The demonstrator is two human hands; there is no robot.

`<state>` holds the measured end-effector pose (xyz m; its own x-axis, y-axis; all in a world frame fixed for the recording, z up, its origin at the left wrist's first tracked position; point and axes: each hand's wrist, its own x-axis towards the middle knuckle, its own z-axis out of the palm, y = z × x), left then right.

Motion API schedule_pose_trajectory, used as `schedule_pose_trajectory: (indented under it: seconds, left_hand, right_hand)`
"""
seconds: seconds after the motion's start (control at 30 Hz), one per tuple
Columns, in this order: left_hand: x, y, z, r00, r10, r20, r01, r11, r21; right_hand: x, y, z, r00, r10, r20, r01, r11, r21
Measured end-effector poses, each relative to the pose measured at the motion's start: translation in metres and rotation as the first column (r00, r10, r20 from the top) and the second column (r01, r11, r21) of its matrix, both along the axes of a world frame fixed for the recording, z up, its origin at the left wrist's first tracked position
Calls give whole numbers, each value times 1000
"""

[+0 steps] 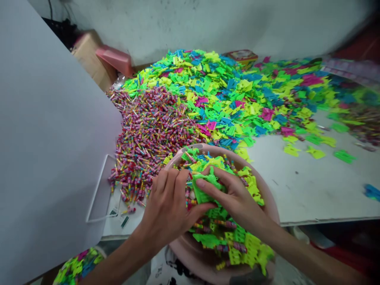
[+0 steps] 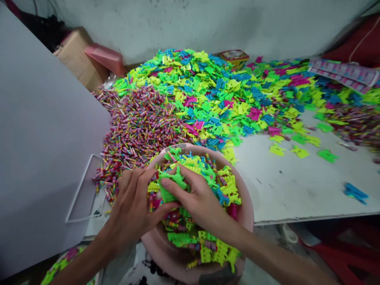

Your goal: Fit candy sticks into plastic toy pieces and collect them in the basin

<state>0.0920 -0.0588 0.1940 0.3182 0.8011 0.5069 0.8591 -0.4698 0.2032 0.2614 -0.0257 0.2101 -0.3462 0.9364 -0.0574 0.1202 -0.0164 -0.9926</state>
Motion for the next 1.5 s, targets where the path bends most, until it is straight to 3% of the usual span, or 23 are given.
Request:
schedule_pose_trajectory:
  seconds: [0.23,0.43,0.8,0.97,1.07,1.2,1.27,1.33,1.37,1.43,1.5]
  left_hand:
    - [-3,5,-5,994,-106,-32,108,991,75]
    - [6,4,-7,999,-43,-14,44,992,118]
    - [9,3,-16,999,-45,-5,46,991,123]
    - [17,11,-23,995,-69,69,55,981,184]
    - [20,13,-22,989,-82,125,62,986,154]
    - [-8,24,-19,948,-177,264,180,984,15]
    - [-35,40,-27,920,-107,378,167,977,-130]
    - [-62,60,-45,903,181,391,-33,934,-356]
    - [-72,70,-58,897,244,368,-87,915,-395]
    - [-83,88,-87,906,273,322,-106,886,-452]
    - [-84,100,-114,915,282,290,-105,858,-503]
  right_hand:
    - [2,-1,-10,1000,-10,9,10,999,-43]
    - [1,1,-9,996,-89,23,89,996,6]
    - [3,3,-17,981,-159,112,162,987,-20]
    - [8,12,-12,973,-138,186,143,990,-13]
    - [16,21,-7,960,-92,264,78,995,63]
    - [42,44,0,927,-18,374,-80,966,245]
    - [55,61,1,908,-33,417,-89,958,271]
    - [60,83,-3,893,-49,447,-87,957,278]
    - [58,95,-7,889,-55,454,-97,948,304]
    - [43,121,-17,882,-34,470,-183,895,407]
    - [17,145,-29,850,99,518,-374,806,459]
